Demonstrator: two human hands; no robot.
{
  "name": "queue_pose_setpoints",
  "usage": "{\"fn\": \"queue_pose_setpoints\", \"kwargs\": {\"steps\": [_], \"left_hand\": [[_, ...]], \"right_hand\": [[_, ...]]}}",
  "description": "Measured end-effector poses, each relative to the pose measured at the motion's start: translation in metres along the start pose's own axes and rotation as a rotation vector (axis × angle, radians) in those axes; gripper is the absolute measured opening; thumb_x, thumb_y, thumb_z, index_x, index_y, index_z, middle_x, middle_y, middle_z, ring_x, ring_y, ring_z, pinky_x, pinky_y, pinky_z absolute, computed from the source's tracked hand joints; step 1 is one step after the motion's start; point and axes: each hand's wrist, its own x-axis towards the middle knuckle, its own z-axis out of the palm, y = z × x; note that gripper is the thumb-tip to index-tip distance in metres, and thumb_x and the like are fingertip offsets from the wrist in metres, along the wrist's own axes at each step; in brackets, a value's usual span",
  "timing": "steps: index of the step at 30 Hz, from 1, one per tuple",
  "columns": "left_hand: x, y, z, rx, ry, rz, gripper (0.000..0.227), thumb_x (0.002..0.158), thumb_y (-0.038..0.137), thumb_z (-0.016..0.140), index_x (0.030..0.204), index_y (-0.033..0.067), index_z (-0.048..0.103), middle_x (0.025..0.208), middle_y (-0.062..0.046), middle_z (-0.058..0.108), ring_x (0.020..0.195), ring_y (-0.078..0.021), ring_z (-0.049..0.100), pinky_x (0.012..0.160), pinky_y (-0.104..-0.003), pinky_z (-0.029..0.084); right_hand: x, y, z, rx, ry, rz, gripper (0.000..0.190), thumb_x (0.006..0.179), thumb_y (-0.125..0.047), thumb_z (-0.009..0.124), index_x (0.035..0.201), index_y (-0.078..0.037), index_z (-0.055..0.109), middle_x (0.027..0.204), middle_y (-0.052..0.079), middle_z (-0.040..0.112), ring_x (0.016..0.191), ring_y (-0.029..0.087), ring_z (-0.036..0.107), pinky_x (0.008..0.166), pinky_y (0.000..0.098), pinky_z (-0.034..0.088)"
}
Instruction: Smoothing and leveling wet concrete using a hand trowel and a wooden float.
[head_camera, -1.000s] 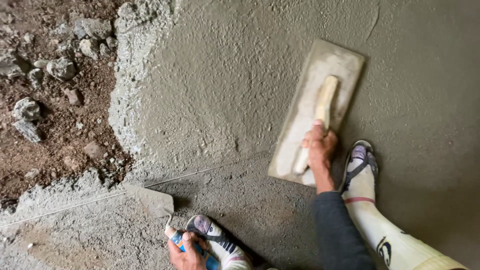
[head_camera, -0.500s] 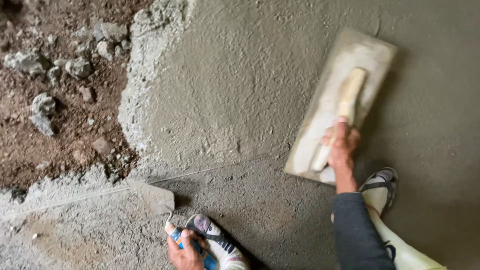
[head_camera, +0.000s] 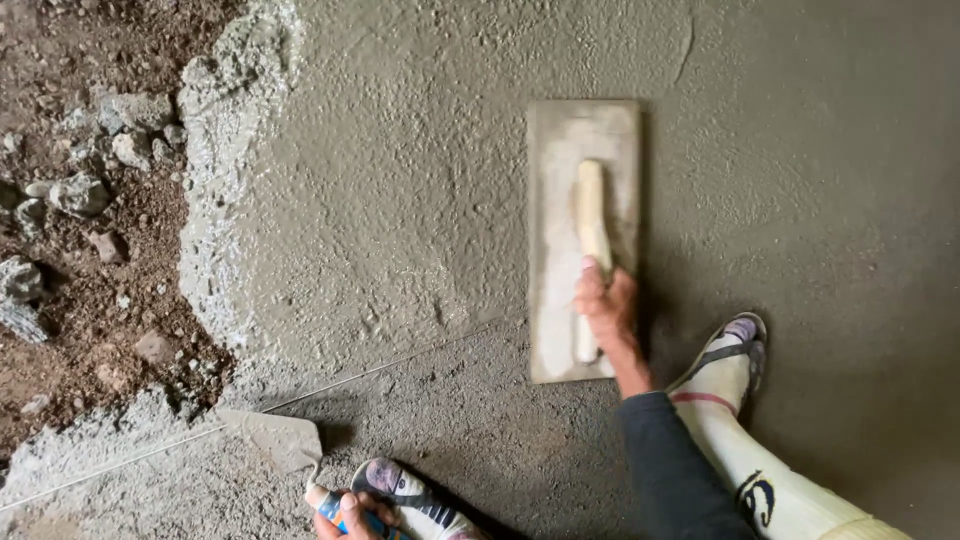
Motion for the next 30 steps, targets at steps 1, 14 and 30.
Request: {"fn": "queue_pose_setpoints", "kwargs": {"steps": [1, 14, 30], "left_hand": [[0.001, 0.0, 0.0, 0.0, 0.005, -0.003, 0.026, 0.103, 0.034, 0.057, 0.117, 0.0139, 0.048, 0.069, -0.004, 0.051, 0.039, -0.0125, 0.041, 0.034, -0.028, 0.036], [-0.015, 0.04, 0.01, 0.172, -0.075, 0.054, 0.028, 0.104, 0.039, 0.052, 0.1, 0.0108, 0.05, 0.05, -0.007, 0.051, 0.036, -0.0143, 0.043, 0.036, -0.028, 0.037], [0.006, 0.003, -0.025, 0.671, -0.01, 0.046, 0.045, 0.091, 0.057, 0.05, 0.102, 0.0149, 0.06, 0.073, -0.009, 0.068, 0.068, -0.032, 0.067, 0.066, -0.046, 0.047]], "right_hand": [[0.005, -0.01, -0.008, -0.004, -0.003, 0.002, 0.014, 0.095, -0.026, 0.071, 0.097, -0.012, 0.067, 0.072, -0.016, 0.058, 0.051, -0.001, 0.054, 0.035, 0.018, 0.046], [0.026, -0.089, -0.068, 0.08, 0.174, -0.01, 0.031, 0.108, -0.043, 0.052, 0.098, -0.013, 0.055, 0.068, -0.004, 0.054, 0.049, 0.008, 0.048, 0.041, 0.0238, 0.046], [0.003, -0.065, 0.095, -0.036, -0.326, -0.105, 0.045, 0.093, -0.051, 0.064, 0.096, -0.006, 0.056, 0.061, 0.005, 0.049, 0.041, 0.013, 0.045, 0.037, 0.0276, 0.034]]}}
